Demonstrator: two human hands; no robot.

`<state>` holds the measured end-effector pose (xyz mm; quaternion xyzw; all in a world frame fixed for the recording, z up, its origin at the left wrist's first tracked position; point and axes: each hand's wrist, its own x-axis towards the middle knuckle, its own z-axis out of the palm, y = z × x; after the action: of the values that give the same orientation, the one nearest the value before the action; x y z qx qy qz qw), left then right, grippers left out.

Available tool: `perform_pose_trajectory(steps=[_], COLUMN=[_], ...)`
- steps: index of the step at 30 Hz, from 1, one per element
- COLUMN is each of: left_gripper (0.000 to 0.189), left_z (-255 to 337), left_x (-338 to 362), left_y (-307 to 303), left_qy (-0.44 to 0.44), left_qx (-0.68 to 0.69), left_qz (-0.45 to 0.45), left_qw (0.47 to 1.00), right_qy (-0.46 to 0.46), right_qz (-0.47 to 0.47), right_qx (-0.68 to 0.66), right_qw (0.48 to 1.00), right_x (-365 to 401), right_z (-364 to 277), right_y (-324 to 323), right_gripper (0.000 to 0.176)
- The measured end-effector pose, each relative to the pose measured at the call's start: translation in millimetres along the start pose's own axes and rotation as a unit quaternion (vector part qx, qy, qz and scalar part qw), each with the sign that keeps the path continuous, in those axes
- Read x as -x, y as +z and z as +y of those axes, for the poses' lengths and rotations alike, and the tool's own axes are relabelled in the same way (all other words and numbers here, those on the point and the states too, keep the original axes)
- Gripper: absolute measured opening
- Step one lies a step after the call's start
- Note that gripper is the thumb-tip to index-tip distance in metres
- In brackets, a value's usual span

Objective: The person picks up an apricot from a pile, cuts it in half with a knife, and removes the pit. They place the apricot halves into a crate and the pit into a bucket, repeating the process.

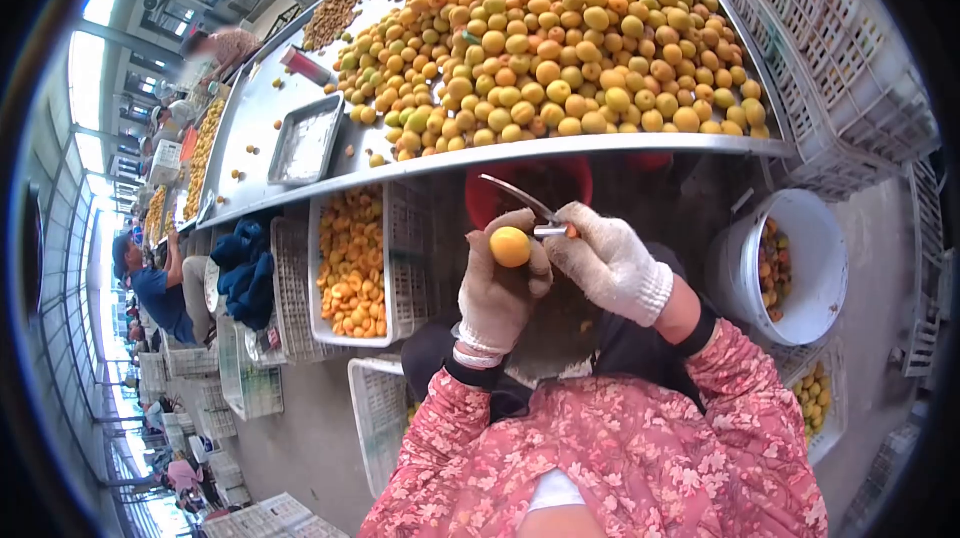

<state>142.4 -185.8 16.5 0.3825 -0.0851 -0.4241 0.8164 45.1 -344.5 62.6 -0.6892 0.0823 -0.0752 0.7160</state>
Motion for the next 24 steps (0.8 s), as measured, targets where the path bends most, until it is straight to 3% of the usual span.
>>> perform_pose_trajectory(steps=[2,3,4,6,9,10,11,12,14,18,22,24], left_gripper=[0.062,0.060,0.060,0.059,0.054,0.052,0.045,0.045,0.040,0.040,0.042,0.046], left_z=[6,-7,-12,-21,-34,-35,-32,-29,-19,-24,-21,-25], left_x=[14,29,36,52,73,79,83,89,100,111,122,125], left_y=[3,19,23,27,16,17,17,19,31,12,6,3], left_qy=[-0.026,-0.010,-0.006,0.031,0.013,-0.003,0.010,0.013,0.056,0.071,0.045,0.051], left_qx=[0.100,0.065,0.064,0.022,0.057,0.078,-0.007,-0.006,-0.159,-0.152,-0.060,-0.059], left_qz=[-0.094,0.078,0.079,0.118,0.066,0.039,0.051,0.049,0.079,0.063,0.083,0.094], left_qw=[0.990,0.995,0.995,0.992,0.996,0.996,0.999,0.999,0.983,0.984,0.994,0.992], right_qy=[0.021,-0.063,-0.148,-0.218,-0.212,-0.175,-0.138,-0.074,0.124,0.166,0.064,-0.069], right_qz=[-0.008,0.034,0.077,0.086,0.067,0.072,0.078,0.040,-0.001,-0.007,-0.022,-0.015], right_qx=[0.012,0.104,0.195,0.270,0.286,0.229,0.172,0.053,-0.086,-0.064,-0.098,0.038], right_qw=[1.000,0.992,0.967,0.934,0.932,0.955,0.972,0.995,0.989,0.984,0.993,0.997], right_x=[14,21,28,37,55,59,61,61,66,77,92,96], right_z=[3,13,18,15,34,31,28,25,2,0,21,16], right_y=[10,22,32,45,54,56,57,57,58,63,71,83], right_gripper=[0.022,0.025,0.029,0.046,0.048,0.046,0.043,0.036,0.027,0.018,0.016,0.015])
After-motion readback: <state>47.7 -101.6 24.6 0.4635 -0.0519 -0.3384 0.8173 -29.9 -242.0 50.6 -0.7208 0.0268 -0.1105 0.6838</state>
